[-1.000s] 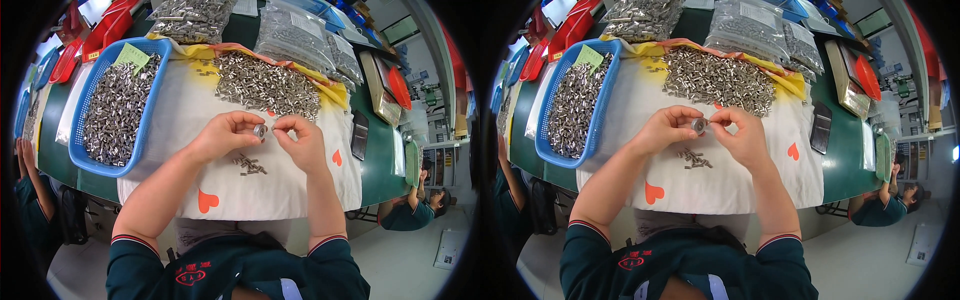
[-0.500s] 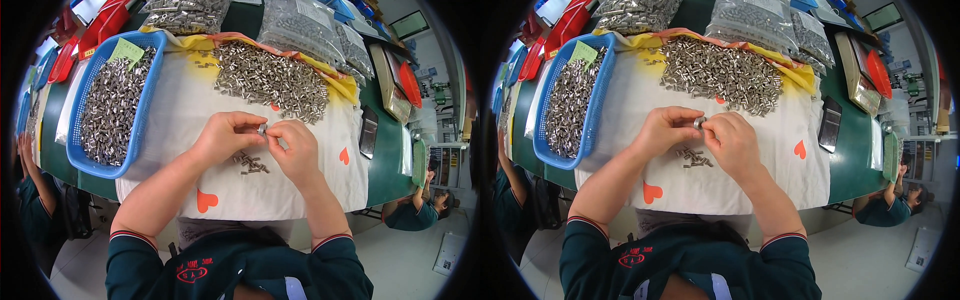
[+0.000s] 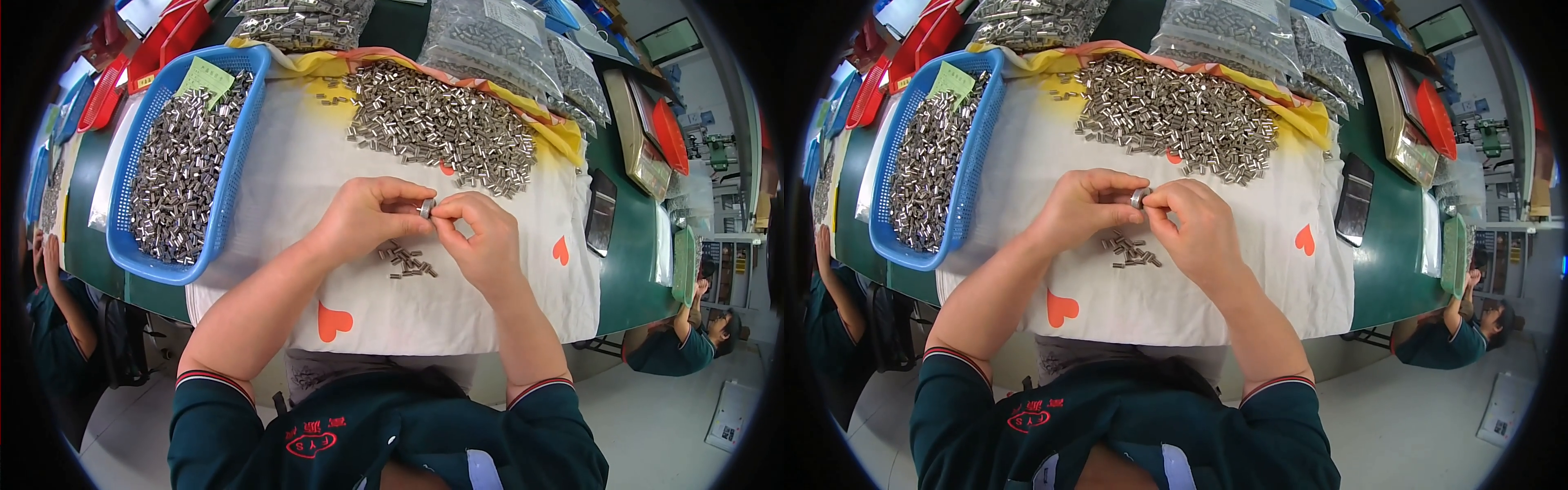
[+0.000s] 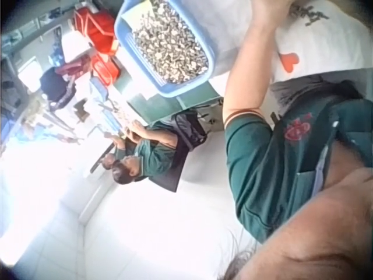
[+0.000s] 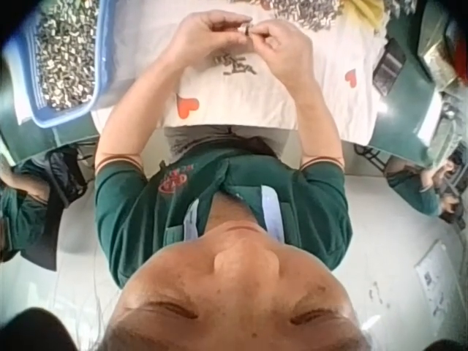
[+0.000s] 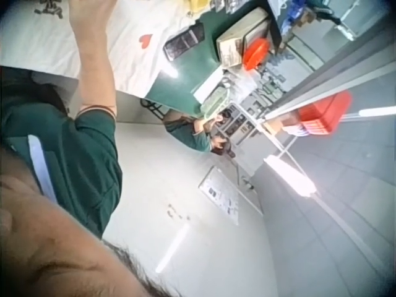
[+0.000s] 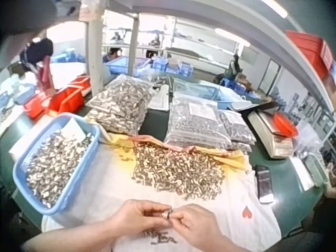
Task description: Inspecting and sorting small silver-colored metal components on a workbench in a manufacturing environment.
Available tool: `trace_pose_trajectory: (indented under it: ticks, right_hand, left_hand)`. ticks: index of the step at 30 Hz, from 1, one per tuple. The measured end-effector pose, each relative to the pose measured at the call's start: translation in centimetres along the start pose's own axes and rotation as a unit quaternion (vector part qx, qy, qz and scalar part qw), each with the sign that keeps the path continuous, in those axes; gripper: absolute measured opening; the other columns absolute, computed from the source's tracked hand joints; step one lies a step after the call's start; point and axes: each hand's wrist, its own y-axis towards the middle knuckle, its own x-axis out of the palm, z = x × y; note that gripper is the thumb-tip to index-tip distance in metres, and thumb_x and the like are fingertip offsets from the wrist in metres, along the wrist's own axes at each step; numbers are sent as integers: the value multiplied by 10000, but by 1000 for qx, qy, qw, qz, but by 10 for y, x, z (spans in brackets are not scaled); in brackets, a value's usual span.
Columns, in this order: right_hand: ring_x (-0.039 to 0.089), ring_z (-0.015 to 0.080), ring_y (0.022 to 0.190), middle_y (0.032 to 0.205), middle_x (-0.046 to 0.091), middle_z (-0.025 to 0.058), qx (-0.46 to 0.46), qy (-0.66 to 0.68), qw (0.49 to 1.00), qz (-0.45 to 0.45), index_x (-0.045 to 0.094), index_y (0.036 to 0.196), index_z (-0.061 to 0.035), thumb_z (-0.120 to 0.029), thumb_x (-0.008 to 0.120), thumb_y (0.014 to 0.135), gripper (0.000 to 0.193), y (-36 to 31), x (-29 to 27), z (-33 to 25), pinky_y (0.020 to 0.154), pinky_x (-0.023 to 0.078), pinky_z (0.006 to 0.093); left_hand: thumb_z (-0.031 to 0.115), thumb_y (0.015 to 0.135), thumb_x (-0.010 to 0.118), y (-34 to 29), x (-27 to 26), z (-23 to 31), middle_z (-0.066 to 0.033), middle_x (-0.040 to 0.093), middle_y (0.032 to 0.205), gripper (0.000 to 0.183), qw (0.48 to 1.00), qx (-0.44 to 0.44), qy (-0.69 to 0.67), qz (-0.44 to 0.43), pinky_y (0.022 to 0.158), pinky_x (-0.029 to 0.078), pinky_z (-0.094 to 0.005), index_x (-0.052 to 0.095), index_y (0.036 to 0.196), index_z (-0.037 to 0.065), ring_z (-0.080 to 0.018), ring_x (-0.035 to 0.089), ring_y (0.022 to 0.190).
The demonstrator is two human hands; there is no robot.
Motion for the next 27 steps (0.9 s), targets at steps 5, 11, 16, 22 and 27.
trace_pose_trajectory:
  ticks: [5, 11, 16, 22, 27]
  right_hand:
    - [565, 116, 660, 747, 617, 38, 125, 126, 978, -110, 589, 780, -15, -12, 628, 708, 82, 4, -17, 8, 596, 452, 245]
    - [518, 48, 637, 707, 602, 8, 224, 199, 946, -127, 610, 815, -22, -42, 634, 738, 82, 7, -20, 23, 579, 421, 193]
    - [526, 92, 627, 702, 582, 8, 250, 93, 963, 30, 606, 794, -29, -61, 624, 746, 61, 13, -16, 40, 592, 429, 227]
    - [555, 261, 762, 751, 586, 82, 56, -243, 968, -17, 617, 800, -55, -87, 604, 720, 87, 15, 3, 38, 704, 444, 355]
    - [541, 261, 827, 835, 581, 81, 71, -193, 978, -29, 612, 804, -46, -43, 593, 710, 96, 7, 1, 34, 708, 445, 360]
  left_hand:
    - [20, 711, 691, 0, 1, 1, -11, 616, 854, 349, 1000, -4, -6, -20, 670, 470, -191, 604, 1048, 17, -40, 541, 724]
    - [30, 702, 703, -2, 4, 1, -8, 614, 825, 342, 998, -14, -18, -59, 675, 471, -194, 608, 1030, 12, -47, 545, 718]
    - [59, 693, 717, -4, 6, 3, -17, 615, 832, 337, 992, 20, 90, -90, 712, 467, -211, 609, 1010, 18, -64, 552, 754]
    - [71, 696, 720, -2, 1, -3, -10, 613, 877, 343, 994, 9, 4, -107, 737, 464, -215, 604, 1015, 22, -65, 554, 800]
    - [17, 718, 682, -2, 0, 0, -17, 607, 890, 345, 996, 1, -8, -86, 721, 468, -207, 579, 1048, 8, -63, 559, 809]
